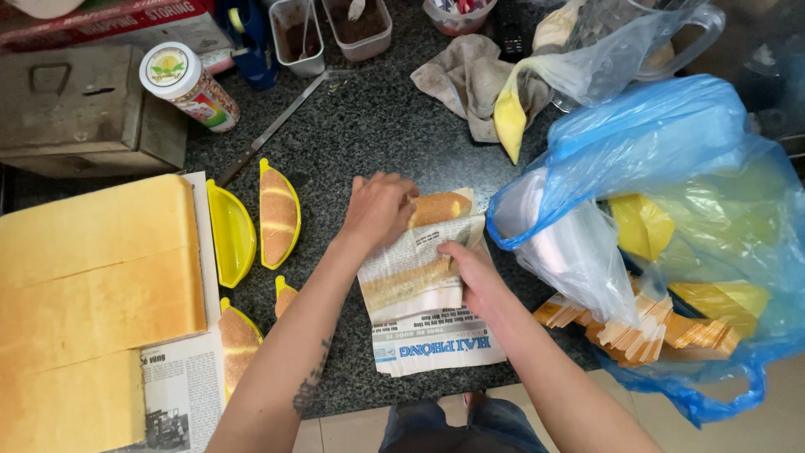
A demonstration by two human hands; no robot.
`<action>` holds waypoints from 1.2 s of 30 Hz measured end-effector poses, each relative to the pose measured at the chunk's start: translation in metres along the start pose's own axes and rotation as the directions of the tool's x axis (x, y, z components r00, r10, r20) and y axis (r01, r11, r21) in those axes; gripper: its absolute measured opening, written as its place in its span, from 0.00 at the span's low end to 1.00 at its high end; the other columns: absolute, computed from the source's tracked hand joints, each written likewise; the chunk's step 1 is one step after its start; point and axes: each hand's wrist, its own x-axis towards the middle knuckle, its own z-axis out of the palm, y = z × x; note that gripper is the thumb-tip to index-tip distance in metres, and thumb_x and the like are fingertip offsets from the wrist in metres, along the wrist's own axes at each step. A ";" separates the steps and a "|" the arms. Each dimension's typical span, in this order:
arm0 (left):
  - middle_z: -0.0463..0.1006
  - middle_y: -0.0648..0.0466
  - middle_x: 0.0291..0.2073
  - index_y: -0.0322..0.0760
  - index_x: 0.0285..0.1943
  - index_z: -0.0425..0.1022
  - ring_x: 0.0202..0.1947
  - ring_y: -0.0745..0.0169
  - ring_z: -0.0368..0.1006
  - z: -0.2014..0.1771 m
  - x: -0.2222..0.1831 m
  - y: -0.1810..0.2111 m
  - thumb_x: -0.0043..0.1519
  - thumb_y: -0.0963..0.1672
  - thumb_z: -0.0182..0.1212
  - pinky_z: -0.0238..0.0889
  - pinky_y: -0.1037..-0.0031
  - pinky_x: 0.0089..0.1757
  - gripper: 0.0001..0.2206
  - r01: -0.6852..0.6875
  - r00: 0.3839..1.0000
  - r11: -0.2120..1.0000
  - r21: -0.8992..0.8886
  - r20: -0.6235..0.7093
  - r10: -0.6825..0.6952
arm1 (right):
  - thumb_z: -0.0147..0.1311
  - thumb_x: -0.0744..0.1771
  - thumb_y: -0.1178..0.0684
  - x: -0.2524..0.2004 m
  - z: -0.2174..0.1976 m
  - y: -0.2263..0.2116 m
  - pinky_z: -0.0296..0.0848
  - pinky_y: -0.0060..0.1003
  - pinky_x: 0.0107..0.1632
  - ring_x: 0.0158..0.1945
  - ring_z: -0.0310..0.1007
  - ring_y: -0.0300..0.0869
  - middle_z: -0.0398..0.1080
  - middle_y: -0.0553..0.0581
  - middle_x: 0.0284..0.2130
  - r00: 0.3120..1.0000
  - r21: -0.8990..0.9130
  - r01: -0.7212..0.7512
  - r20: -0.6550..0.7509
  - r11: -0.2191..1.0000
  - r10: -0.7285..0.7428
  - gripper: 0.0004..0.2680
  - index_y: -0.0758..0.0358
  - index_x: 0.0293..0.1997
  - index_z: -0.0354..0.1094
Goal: The person wraps individual crescent-shaped bread pieces in newspaper and places them into a blue plastic bag.
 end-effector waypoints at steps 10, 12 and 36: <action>0.87 0.55 0.48 0.53 0.55 0.92 0.59 0.46 0.81 0.035 0.017 -0.027 0.75 0.46 0.65 0.67 0.47 0.62 0.09 -0.001 1.000 1.000 0.004 -0.003 0.001 | 0.79 0.70 0.41 -0.035 -0.036 0.030 0.87 0.70 0.65 0.69 0.84 0.67 0.74 0.77 0.68 0.996 -0.250 -0.057 -0.086 0.967 0.037 0.36 0.69 0.85 0.61; 0.89 0.51 0.50 0.50 0.58 0.94 0.60 0.40 0.81 0.035 0.014 -0.026 0.75 0.43 0.62 0.65 0.43 0.63 0.13 0.013 0.999 0.998 -0.054 0.035 -0.011 | 0.77 0.71 0.47 -0.047 -0.052 0.039 0.87 0.64 0.64 0.67 0.84 0.64 0.79 0.78 0.65 0.998 -0.293 0.010 -0.053 0.956 -0.027 0.30 0.75 0.82 0.70; 0.94 0.52 0.42 0.41 0.52 0.88 0.44 0.59 0.90 -0.015 -0.059 -0.107 0.78 0.45 0.72 0.79 0.64 0.49 0.05 0.112 0.793 0.882 -0.457 -0.494 -0.356 | 0.61 0.76 0.47 -0.032 -0.100 0.048 0.78 0.59 0.66 0.64 0.78 0.63 0.78 0.66 0.61 0.485 -0.722 0.676 0.589 -0.150 -0.647 0.15 0.64 0.70 0.76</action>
